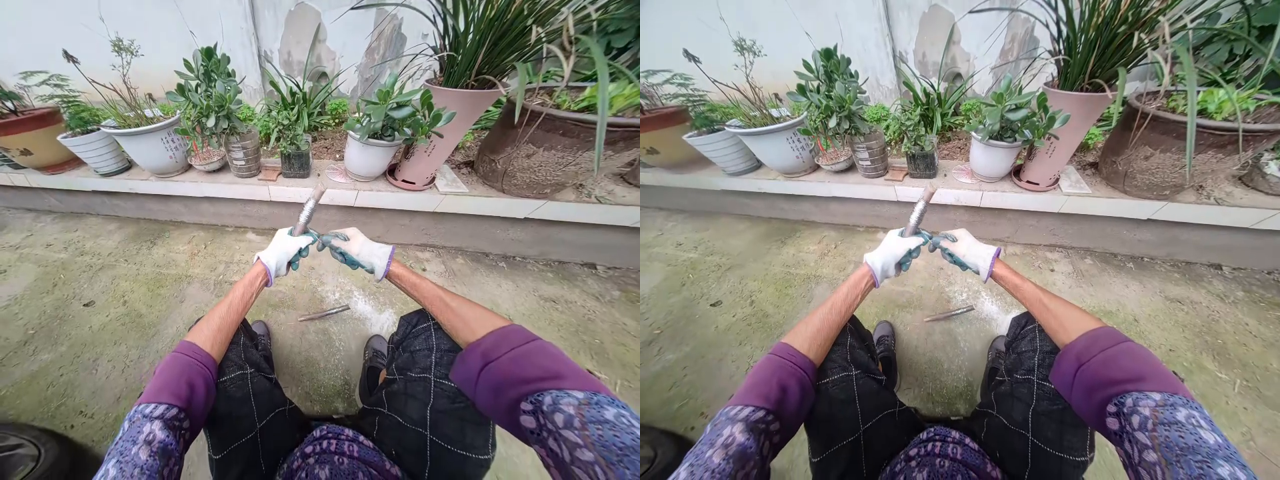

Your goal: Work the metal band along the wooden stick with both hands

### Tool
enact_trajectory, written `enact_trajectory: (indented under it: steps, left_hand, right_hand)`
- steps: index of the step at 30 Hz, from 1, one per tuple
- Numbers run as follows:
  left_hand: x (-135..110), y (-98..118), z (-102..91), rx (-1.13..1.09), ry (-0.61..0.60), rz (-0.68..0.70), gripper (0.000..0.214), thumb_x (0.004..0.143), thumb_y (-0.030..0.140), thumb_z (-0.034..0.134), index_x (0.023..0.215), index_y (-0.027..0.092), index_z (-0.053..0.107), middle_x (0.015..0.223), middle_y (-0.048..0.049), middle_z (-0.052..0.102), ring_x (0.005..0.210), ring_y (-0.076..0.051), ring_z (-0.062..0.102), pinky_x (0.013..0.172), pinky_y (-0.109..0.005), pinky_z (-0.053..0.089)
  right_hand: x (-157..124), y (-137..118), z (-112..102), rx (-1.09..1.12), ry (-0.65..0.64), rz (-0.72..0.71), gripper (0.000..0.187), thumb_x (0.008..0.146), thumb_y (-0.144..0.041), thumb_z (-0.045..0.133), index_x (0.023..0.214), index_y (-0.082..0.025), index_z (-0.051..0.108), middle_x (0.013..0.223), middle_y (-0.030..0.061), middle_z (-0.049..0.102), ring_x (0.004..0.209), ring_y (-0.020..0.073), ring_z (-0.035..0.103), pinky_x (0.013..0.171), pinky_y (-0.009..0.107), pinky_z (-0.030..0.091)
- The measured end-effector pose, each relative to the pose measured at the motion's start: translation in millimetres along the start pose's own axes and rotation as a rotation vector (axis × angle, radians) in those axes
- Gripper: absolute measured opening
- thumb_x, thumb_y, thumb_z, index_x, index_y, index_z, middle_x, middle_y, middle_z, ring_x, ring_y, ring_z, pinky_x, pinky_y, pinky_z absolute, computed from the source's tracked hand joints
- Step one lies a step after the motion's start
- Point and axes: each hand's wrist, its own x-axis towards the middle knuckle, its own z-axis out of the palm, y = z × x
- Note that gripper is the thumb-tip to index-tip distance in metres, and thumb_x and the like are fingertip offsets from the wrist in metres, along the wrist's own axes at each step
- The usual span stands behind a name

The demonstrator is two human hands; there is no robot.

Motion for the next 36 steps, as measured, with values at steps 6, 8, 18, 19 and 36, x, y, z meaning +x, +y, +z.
enact_trajectory:
  steps: [6,8,18,19,36]
  left_hand:
    - [19,-11,-18.8,0.708,0.168,0.124,0.024,0.089,0.035,0.053,0.098,0.017,0.066,0.068,-0.0044,0.064,0.052,-0.014,0.056,0.054,-0.025,0.046]
    - [19,-13,-20.1,1.121,0.155,0.183,0.024,0.091,0.026,0.049,0.102,0.016,0.068,0.082,-0.0120,0.071,0.074,-0.022,0.068,0.070,-0.031,0.050]
    - [-8,-7,23.2,1.472,-0.329,0.272,0.027,0.090,0.019,0.050,0.110,0.016,0.069,0.083,-0.0124,0.072,0.081,-0.024,0.069,0.079,-0.032,0.047]
    - [-7,-5,21.8,1.464,-0.311,0.274,0.028,0.092,0.023,0.049,0.111,0.018,0.068,0.083,-0.0111,0.072,0.079,-0.024,0.069,0.077,-0.032,0.047]
    - [-14,-18,19.4,1.168,-0.348,0.096,0.010,0.075,0.023,0.067,0.080,0.017,0.073,0.069,-0.0070,0.069,0.074,-0.020,0.065,0.073,-0.029,0.047]
  right_hand:
    - [-10,-5,-6,-0.112,-0.055,0.064,0.025,0.084,-0.033,0.054,0.091,-0.015,0.069,0.053,-0.0057,0.038,0.042,0.0059,0.028,0.036,0.019,0.021]
    - [-16,-9,-6,-0.193,-0.087,0.050,0.026,0.083,-0.032,0.054,0.093,-0.015,0.071,0.056,-0.0046,0.040,0.044,0.0062,0.030,0.039,0.019,0.023]
    - [11,15,-38,-0.588,-0.050,-0.002,0.027,0.078,-0.022,0.053,0.091,-0.013,0.076,0.069,0.0003,0.061,0.056,0.0085,0.043,0.053,0.023,0.032]
    - [13,19,-41,-0.575,-0.053,0.023,0.028,0.078,-0.022,0.053,0.092,-0.013,0.076,0.069,0.0003,0.061,0.055,0.0082,0.042,0.052,0.023,0.032]
    - [16,32,-51,-0.776,-0.031,0.045,0.027,0.083,-0.022,0.050,0.093,-0.016,0.075,0.068,-0.0007,0.059,0.056,0.0093,0.042,0.054,0.023,0.032]
